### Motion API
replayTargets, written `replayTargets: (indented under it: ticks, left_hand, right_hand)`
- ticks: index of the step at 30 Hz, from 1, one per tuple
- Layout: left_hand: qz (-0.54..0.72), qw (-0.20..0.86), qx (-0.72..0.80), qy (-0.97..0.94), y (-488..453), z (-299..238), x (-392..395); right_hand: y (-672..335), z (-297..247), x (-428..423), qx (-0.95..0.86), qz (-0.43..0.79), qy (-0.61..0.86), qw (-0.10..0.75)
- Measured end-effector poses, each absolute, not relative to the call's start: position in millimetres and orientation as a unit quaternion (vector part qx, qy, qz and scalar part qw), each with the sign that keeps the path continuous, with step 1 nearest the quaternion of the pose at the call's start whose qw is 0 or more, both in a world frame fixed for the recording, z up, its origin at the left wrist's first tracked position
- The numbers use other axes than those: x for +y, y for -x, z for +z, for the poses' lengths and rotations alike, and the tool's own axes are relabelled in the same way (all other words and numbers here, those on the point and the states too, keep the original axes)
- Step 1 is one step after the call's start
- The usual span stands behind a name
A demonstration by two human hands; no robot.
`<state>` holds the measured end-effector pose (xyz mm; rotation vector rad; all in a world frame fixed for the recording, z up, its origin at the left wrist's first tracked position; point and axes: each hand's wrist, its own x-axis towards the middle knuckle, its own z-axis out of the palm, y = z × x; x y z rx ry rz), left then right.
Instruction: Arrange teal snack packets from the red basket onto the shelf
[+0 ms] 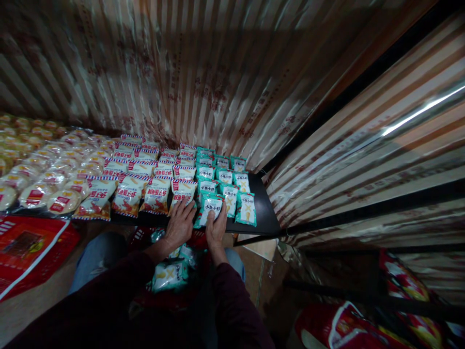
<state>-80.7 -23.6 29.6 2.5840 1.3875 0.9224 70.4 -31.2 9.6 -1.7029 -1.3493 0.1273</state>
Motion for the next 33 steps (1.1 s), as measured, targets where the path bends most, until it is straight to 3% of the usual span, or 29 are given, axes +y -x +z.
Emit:
replayTargets:
  ticks: [7,15,24,33]
  left_hand:
    - [0.343,0.097,0.378,-0.854,60,21,-44]
    - [0.306,0.156,0.325,-0.881,23,14,-50]
    - [0.276,0.134,0.325,-0.894,6,10,-40]
    - [0.302,0.096,0.325,-0.891,5,4,-38]
  right_hand:
    - [-86,11,-37,-0.521,0.050,0.704,0.480]
    - [-120,14,-44,-0.505,0.029,0.719,0.477]
    - [-137,9,-34,-0.510,0.009,0.736,0.445]
    - [-136,9,-38,-0.532,-0.086,0.744,0.395]
